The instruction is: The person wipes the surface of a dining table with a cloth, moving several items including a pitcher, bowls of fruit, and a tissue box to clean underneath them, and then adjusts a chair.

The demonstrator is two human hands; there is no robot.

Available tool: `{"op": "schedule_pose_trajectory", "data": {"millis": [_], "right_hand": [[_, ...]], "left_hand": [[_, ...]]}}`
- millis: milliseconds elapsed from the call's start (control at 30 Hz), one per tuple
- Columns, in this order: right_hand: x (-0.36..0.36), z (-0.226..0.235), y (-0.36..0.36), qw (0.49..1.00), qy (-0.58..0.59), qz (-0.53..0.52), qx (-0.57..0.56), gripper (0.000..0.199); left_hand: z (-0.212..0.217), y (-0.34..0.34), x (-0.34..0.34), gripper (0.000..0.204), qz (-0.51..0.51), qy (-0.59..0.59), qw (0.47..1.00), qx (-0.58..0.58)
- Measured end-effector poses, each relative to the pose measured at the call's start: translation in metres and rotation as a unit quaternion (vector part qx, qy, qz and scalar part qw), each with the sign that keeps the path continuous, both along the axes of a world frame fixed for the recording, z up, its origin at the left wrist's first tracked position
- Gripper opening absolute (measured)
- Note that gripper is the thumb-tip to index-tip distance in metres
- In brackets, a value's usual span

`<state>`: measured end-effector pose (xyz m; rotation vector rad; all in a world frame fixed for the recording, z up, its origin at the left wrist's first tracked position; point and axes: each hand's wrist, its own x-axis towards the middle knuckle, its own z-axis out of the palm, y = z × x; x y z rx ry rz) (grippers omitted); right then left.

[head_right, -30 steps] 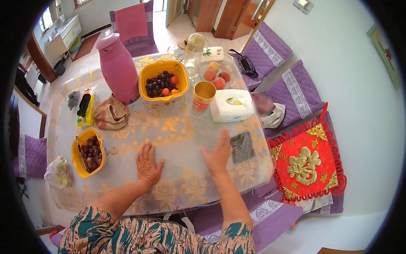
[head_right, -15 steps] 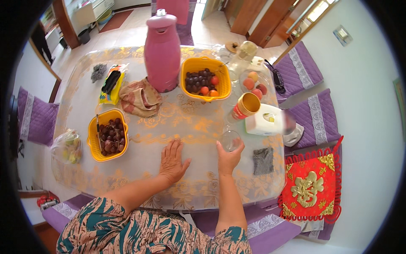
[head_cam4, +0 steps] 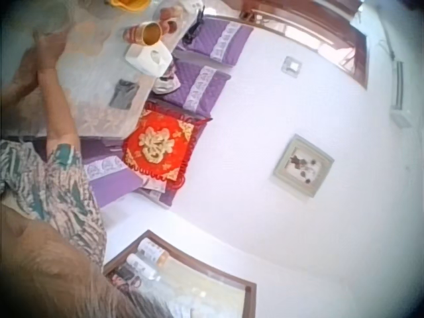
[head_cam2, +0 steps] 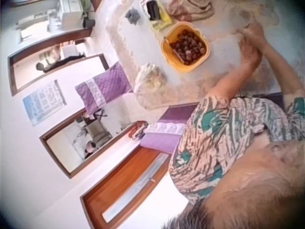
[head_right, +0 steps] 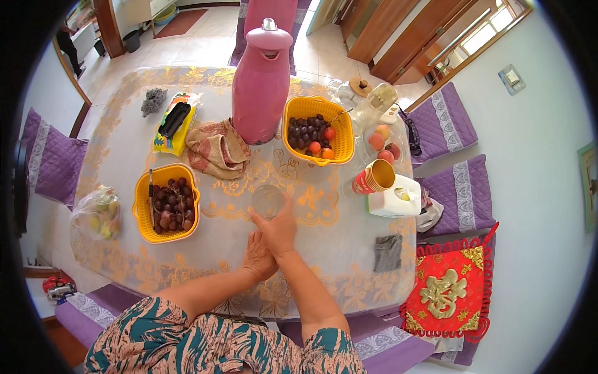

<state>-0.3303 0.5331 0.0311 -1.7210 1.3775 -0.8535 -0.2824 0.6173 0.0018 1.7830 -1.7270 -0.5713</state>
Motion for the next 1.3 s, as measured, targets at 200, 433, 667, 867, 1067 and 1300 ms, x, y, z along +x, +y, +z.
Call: {"op": "schedule_pose_trajectory", "data": {"millis": [200, 433, 667, 867, 1067, 1300], "right_hand": [[0.009, 0.011, 0.012, 0.998, 0.018, 0.037, 0.051, 0.09], [-0.052, 0.018, -0.006, 0.996, -0.005, 0.027, -0.087, 0.085], [-0.142, 0.068, -0.085, 0.881, 0.16, -0.238, -0.376, 0.086], [-0.163, 0.056, -0.136, 0.974, -0.072, -0.148, -0.158, 0.102], [-0.15, 0.03, -0.134, 0.967, -0.157, -0.157, -0.126, 0.082], [-0.155, 0.0, -0.141, 0.967, -0.092, -0.184, -0.152, 0.074]], "left_hand": [[0.003, -0.007, -0.001, 0.048, 0.012, -0.01, 1.0, -0.024], [0.006, -0.004, -0.003, 0.04, -0.007, -0.024, 0.997, -0.07], [0.011, 0.0, -0.004, 0.039, -0.005, -0.046, 0.995, -0.089], [0.009, -0.005, -0.009, 0.037, -0.004, -0.053, 0.993, -0.107], [0.011, -0.003, -0.004, 0.038, -0.005, -0.05, 0.995, -0.091], [0.009, -0.003, -0.005, 0.039, -0.011, -0.06, 0.993, -0.099]]}}
